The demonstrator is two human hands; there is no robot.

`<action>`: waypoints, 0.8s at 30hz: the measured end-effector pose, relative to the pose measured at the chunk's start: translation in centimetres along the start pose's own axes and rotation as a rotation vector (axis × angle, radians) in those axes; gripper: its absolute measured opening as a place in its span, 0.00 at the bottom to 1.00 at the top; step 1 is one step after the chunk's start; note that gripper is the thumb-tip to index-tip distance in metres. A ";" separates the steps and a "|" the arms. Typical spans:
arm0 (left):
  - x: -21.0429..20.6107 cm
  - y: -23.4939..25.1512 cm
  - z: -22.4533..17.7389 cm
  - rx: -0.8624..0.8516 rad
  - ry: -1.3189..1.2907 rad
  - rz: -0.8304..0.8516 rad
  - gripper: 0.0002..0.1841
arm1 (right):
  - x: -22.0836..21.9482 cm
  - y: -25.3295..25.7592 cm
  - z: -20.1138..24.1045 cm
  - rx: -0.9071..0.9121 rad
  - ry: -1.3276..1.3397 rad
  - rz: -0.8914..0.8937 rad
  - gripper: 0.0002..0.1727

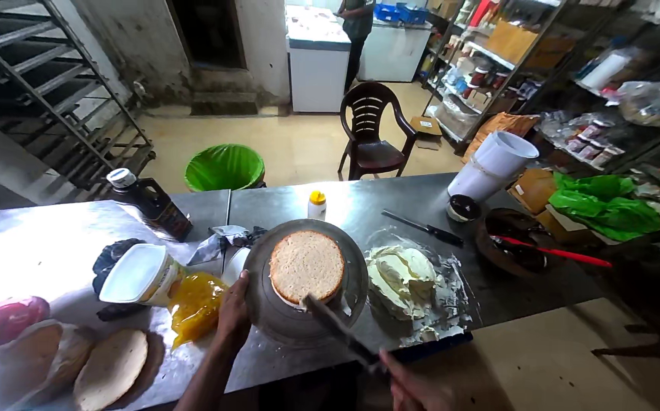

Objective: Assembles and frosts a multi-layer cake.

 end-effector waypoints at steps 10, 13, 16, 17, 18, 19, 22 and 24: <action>1.7 -1.1 2.3 0.023 -0.260 -0.005 0.29 | -1.0 4.3 0.8 0.162 -0.672 -0.147 0.33; 3.0 -0.1 1.8 0.034 -0.196 0.021 0.33 | 2.0 -0.5 -0.5 0.030 -0.483 -0.089 0.26; 2.9 1.6 -0.1 0.013 -0.085 0.055 0.31 | 2.7 0.2 0.0 -0.016 -0.176 -0.070 0.24; 2.3 2.4 -0.9 -0.004 -0.023 0.074 0.29 | 1.8 1.4 0.7 -0.046 -0.022 -0.071 0.23; 1.6 3.4 -1.8 -0.029 0.048 0.109 0.27 | 0.5 3.0 1.3 -0.110 0.131 -0.056 0.24; 0.6 4.4 -2.7 -0.056 0.117 0.151 0.26 | -0.8 4.8 1.9 -0.195 0.262 -0.011 0.25; -3.1 7.1 -5.0 -0.057 0.274 0.310 0.25 | -4.1 8.5 1.5 -0.417 0.421 0.154 0.24; -5.1 8.4 -6.4 -0.041 0.387 0.400 0.26 | -4.4 8.1 0.3 -0.481 0.377 0.204 0.22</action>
Point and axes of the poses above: each hand's wrist, its own y-axis towards the middle knuckle, its own x-axis out of the back of the hand, z = x × y, the point moved 6 cm from there along y, towards the middle knuckle, and after that the axes turned 8 degrees about -z, right-handed, at the moved point
